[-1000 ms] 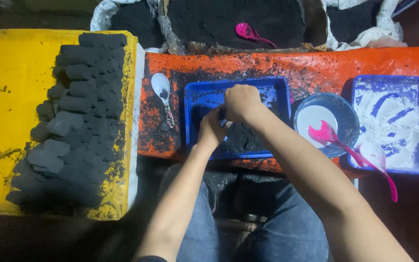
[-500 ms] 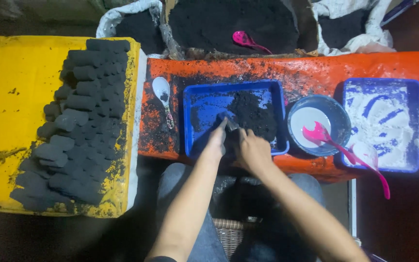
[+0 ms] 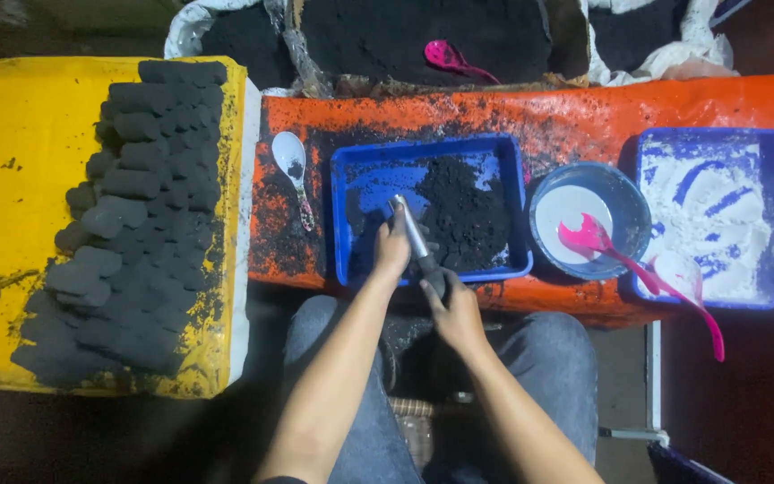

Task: The person fills a cylindrical metal mold with black charcoal powder from a blue tray, packs it down, and uses a hammer to compact the powder. They then eject the formed briquette onto a yellow tray and repeat the process.

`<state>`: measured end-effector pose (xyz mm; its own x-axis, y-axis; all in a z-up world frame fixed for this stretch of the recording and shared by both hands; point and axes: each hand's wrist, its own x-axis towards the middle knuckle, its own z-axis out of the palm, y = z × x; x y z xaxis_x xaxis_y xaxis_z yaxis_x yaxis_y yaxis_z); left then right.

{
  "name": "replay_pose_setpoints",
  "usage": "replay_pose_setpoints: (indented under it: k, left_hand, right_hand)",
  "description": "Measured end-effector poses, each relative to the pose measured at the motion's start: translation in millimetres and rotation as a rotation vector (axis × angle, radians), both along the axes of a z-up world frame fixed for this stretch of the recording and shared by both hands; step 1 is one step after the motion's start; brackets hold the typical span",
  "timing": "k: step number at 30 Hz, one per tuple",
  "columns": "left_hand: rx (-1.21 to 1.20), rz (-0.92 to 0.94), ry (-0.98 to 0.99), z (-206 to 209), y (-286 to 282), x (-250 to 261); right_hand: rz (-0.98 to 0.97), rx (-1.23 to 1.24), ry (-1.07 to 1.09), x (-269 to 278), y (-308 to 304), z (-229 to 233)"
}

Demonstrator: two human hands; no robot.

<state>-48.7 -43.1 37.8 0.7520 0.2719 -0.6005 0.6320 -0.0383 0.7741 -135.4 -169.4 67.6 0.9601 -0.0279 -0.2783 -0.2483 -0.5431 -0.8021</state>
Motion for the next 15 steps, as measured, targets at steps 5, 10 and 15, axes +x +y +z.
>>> replay_pose_setpoints:
  k: [5,10,15]
  left_hand:
    - [0.005,0.049,-0.097,50,-5,-2]
    - [-0.03,0.084,-0.127,28,-2,8]
    - [-0.005,-0.034,0.006,17,1,15]
  right_hand:
    - [0.085,-0.063,0.024,-3,9,0]
    - [0.13,-0.165,0.056,1,14,9]
    - [0.173,-0.413,-0.026,4,17,5]
